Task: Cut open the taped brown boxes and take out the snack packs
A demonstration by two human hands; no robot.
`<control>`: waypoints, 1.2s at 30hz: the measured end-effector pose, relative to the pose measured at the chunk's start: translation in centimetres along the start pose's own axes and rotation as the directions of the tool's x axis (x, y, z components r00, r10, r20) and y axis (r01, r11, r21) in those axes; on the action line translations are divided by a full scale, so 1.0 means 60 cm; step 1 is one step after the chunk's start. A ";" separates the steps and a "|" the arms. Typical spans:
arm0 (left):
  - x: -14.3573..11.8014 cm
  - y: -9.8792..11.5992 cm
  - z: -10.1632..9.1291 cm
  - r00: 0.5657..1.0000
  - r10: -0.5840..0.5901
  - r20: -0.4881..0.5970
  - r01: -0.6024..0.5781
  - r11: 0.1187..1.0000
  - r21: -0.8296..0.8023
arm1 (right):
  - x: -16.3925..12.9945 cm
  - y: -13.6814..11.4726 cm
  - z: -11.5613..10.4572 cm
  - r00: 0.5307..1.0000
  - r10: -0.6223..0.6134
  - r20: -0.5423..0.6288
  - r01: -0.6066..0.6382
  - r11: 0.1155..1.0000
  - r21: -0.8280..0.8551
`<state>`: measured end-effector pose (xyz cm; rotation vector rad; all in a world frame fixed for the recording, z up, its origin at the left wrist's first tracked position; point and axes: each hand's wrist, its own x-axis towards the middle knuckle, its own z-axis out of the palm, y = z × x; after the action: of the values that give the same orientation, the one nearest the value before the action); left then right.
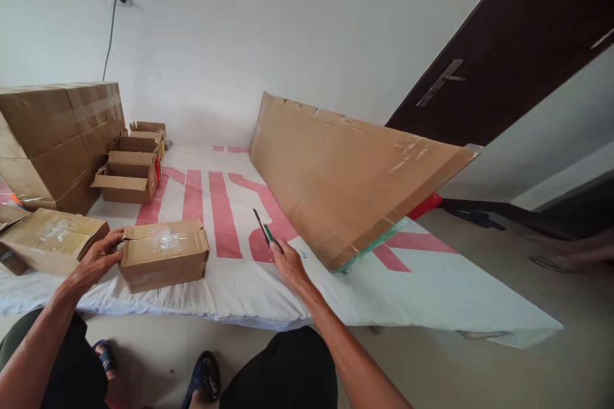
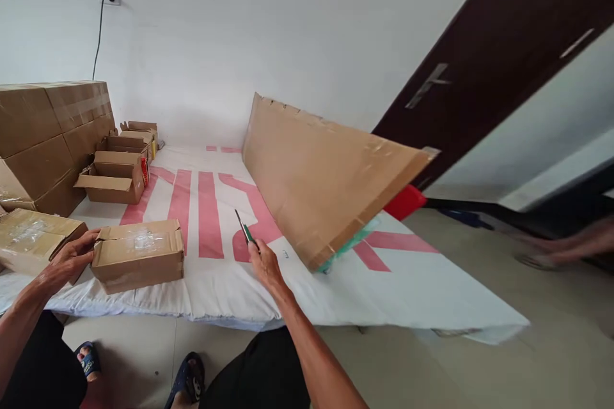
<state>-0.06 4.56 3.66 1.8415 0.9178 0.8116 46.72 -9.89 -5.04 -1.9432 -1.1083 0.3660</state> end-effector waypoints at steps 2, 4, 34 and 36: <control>0.000 0.009 0.006 1.000 0.005 0.019 -0.005 1.000 -0.006 | 0.012 -0.041 -0.003 0.997 -0.036 0.066 0.028 0.994 0.109; -0.003 0.015 0.014 1.000 0.009 0.028 -0.008 1.000 -0.028 | 0.018 -0.094 -0.004 0.986 -0.102 0.135 0.072 0.975 0.210; -0.023 0.000 0.028 0.997 0.044 0.067 -0.036 0.993 -0.116 | -0.007 -0.407 0.049 0.616 -0.476 0.628 0.568 0.821 0.065; -0.023 0.001 0.029 0.996 0.044 0.074 -0.034 0.992 -0.122 | -0.010 -0.418 0.049 0.609 -0.464 0.644 0.610 0.792 -0.007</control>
<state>0.66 2.67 2.84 1.7769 0.7699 0.7979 30.49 -2.57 12.84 -1.5685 -2.1975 0.5710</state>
